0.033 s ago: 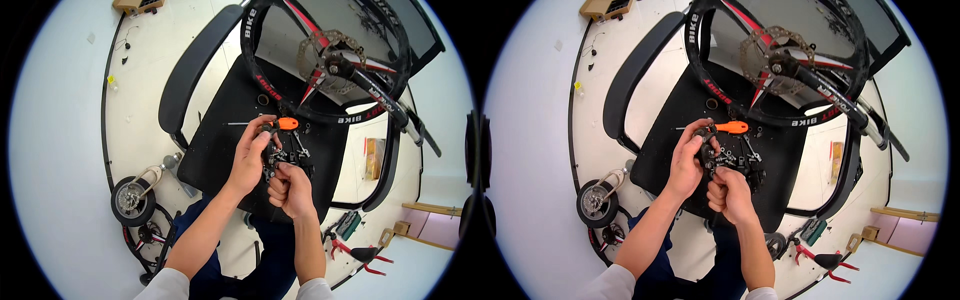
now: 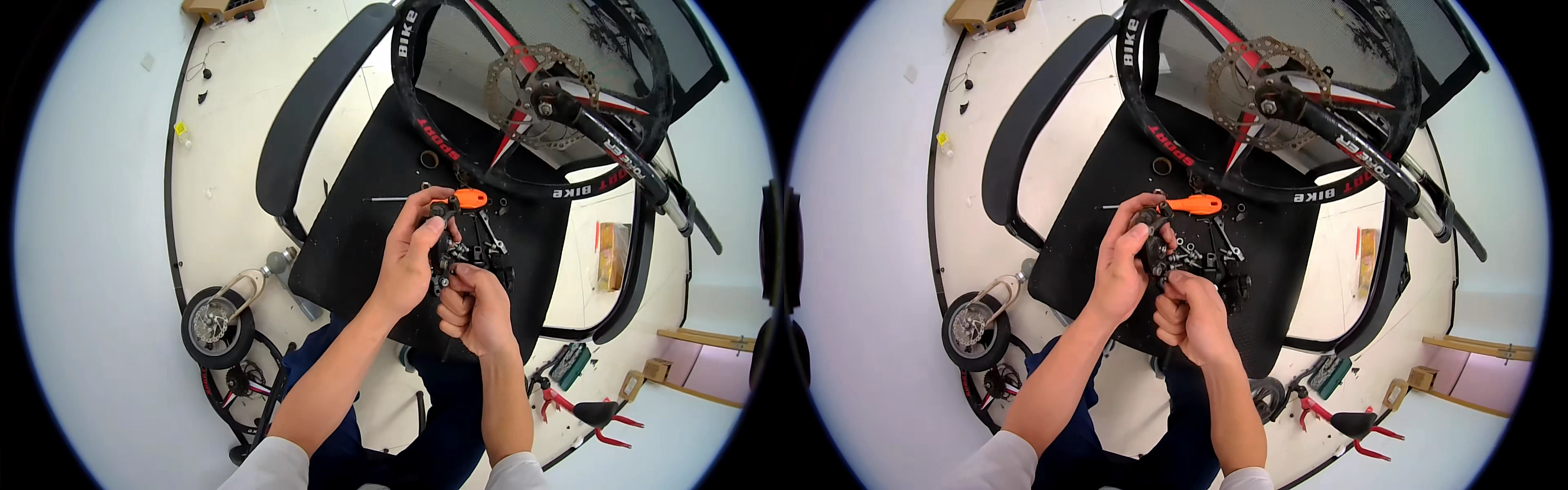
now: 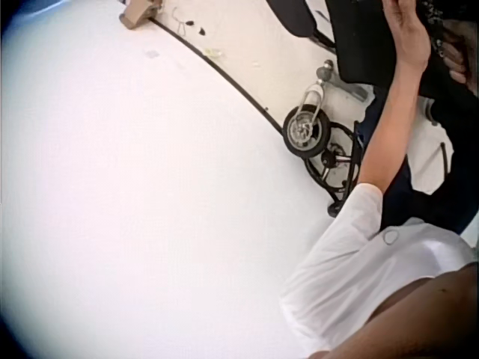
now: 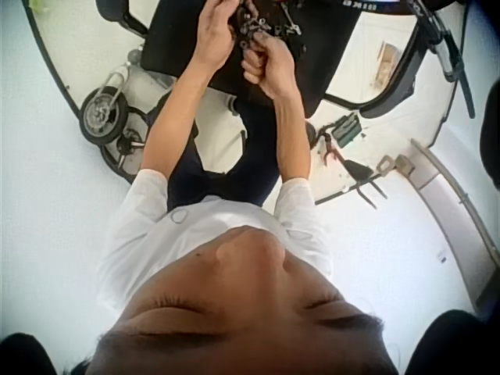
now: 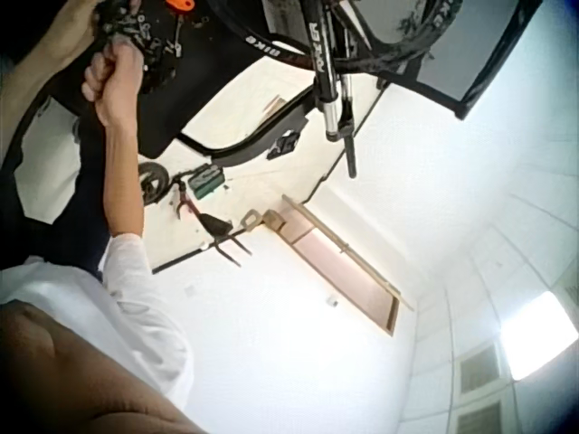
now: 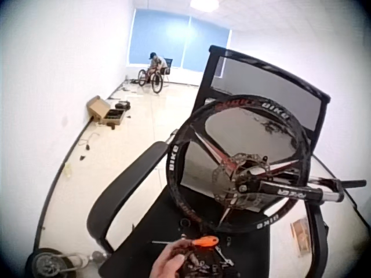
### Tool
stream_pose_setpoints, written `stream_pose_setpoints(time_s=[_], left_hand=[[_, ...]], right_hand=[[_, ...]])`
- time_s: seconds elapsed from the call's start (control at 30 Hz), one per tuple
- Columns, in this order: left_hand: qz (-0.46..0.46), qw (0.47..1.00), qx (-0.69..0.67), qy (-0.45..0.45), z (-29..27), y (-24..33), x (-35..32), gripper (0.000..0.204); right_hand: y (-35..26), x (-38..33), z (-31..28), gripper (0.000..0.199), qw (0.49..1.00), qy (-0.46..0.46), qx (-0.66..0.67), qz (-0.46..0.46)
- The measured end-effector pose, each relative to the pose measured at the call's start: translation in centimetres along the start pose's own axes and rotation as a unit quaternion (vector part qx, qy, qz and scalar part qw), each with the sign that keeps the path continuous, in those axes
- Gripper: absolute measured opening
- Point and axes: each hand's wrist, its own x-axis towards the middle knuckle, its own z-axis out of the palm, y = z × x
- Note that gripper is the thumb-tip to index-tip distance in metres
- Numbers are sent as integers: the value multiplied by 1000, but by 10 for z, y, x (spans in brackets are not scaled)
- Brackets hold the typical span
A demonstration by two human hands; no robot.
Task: The person assembles a bicycle derailleur on a chair seat using an Allen key and screwdriver. They insert and tighten screws, attach small components, and repeatedly adjust the mechanism while handling various parts laid out on the seat.
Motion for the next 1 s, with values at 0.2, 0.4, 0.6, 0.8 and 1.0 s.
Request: stream_pose_setpoints(time_s=[0.2, 0.4, 0.6, 0.8, 1.0], left_hand=[[65, 989, 128, -33, -5, -7, -4, 24], [75, 975, 202, -54, -4, -6, -9, 25], [200, 935, 282, -76, -7, -11, -6, 26], [263, 895, 331, -144, -9, -13, -7, 34], [222, 899, 347, -146, -4, -7, -10, 28]], right_hand=[[6, 1, -5, 32, 1000, -9, 10, 1], [6, 0, -6, 31, 1000, -2, 25, 11], [7, -1, -8, 33, 1000, 11, 19, 14], [5, -5, -12, 33, 990, 24, 94, 105], [12, -6, -5, 39, 996, 82, -1, 43]])
